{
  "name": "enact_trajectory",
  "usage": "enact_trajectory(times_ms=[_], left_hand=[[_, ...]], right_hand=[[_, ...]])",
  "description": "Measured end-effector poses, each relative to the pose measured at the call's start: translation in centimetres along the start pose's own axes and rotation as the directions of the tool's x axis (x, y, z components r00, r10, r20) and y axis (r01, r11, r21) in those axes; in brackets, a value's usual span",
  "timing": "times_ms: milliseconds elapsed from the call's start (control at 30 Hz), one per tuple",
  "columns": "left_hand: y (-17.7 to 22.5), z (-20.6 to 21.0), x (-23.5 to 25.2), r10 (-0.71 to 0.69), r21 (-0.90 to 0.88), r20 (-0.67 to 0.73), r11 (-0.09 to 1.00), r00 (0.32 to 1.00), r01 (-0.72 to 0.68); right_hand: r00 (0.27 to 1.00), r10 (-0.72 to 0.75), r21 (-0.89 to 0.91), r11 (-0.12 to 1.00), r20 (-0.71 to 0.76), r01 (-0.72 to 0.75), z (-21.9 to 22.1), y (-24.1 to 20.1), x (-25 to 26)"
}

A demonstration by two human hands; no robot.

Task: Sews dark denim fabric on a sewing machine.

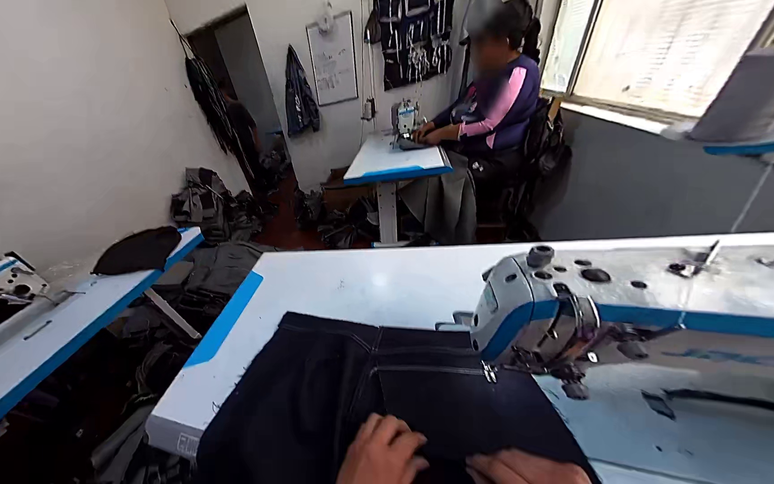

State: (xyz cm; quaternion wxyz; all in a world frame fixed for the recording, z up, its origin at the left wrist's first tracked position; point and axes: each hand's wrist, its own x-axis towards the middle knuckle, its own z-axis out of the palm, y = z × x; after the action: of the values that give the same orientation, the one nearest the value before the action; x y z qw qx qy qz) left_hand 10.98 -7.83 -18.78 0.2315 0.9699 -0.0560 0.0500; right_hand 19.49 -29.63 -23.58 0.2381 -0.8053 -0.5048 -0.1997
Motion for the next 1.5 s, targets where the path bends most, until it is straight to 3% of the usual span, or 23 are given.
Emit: enact_trajectory(times_ms=[33,100,200,433,567,733,867,967,1067,1200,1233,1300,1400,1500], left_hand=[[-0.4,-0.2,-0.1,0.012,0.009,-0.007,1.000,1.000,-0.012],[-2.8,1.9,-0.5,0.212,0.153,-0.202,0.971,0.956,-0.183],[-4.2,3.3,-0.3,0.381,0.303,-0.297,0.907,0.876,-0.292],[-4.3,2.0,1.1,0.652,0.527,-0.227,0.707,0.723,-0.472],[-4.5,1.7,1.3,0.738,0.569,-0.113,0.597,0.665,-0.566],[-3.2,1.6,0.7,0.694,0.609,0.042,0.553,0.719,-0.569],[-2.5,0.8,-0.5,0.577,0.653,0.199,0.525,0.792,-0.546],[-3.0,-0.4,-1.0,0.510,0.465,0.215,0.697,0.833,-0.546],[-2.8,-0.6,0.5,0.396,0.219,0.083,0.888,0.914,-0.405],[-0.9,2.3,4.8,0.325,0.099,-0.098,0.944,0.941,-0.316],[-0.6,3.2,5.8,0.283,0.060,-0.056,0.958,0.957,-0.280],[-0.2,3.9,7.2,0.129,0.069,0.181,0.987,0.975,-0.143],[0.1,3.6,7.7,0.002,0.144,0.365,0.988,0.931,-0.058],[0.1,3.6,7.4,0.023,0.152,0.339,0.985,0.941,-0.079]], right_hand=[[0.994,-0.042,-0.035,0.999,-0.100,0.039,0.4,0.3,-0.4],[0.969,-0.101,-0.067,0.994,-0.224,0.088,1.5,0.7,-0.7],[0.970,-0.107,-0.054,0.994,-0.219,0.097,1.5,0.7,-0.9],[0.949,-0.247,-0.144,0.965,-0.197,0.221,1.3,0.4,-0.6],[0.932,-0.351,-0.198,0.923,-0.088,0.329,0.7,-0.2,-0.3],[0.940,-0.331,-0.134,0.931,0.082,0.340,-0.3,-0.2,0.0],[0.945,-0.295,-0.155,0.936,0.140,0.315,-0.5,-0.5,0.4],[0.942,-0.269,-0.206,0.929,0.200,0.309,-0.3,-1.2,1.1],[0.932,-0.257,-0.251,0.913,0.257,0.321,0.2,-2.0,2.1],[0.926,-0.275,-0.261,0.903,0.257,0.341,0.4,-2.3,2.1],[0.925,-0.274,-0.277,0.897,0.263,0.345,0.4,-2.4,1.9],[0.928,-0.258,-0.281,0.901,0.270,0.332,0.1,-2.7,1.5],[0.962,-0.174,-0.112,0.973,0.209,0.200,-0.9,-2.3,0.5],[0.990,0.104,0.137,0.984,0.093,-0.117,-1.9,-0.2,-1.5]])
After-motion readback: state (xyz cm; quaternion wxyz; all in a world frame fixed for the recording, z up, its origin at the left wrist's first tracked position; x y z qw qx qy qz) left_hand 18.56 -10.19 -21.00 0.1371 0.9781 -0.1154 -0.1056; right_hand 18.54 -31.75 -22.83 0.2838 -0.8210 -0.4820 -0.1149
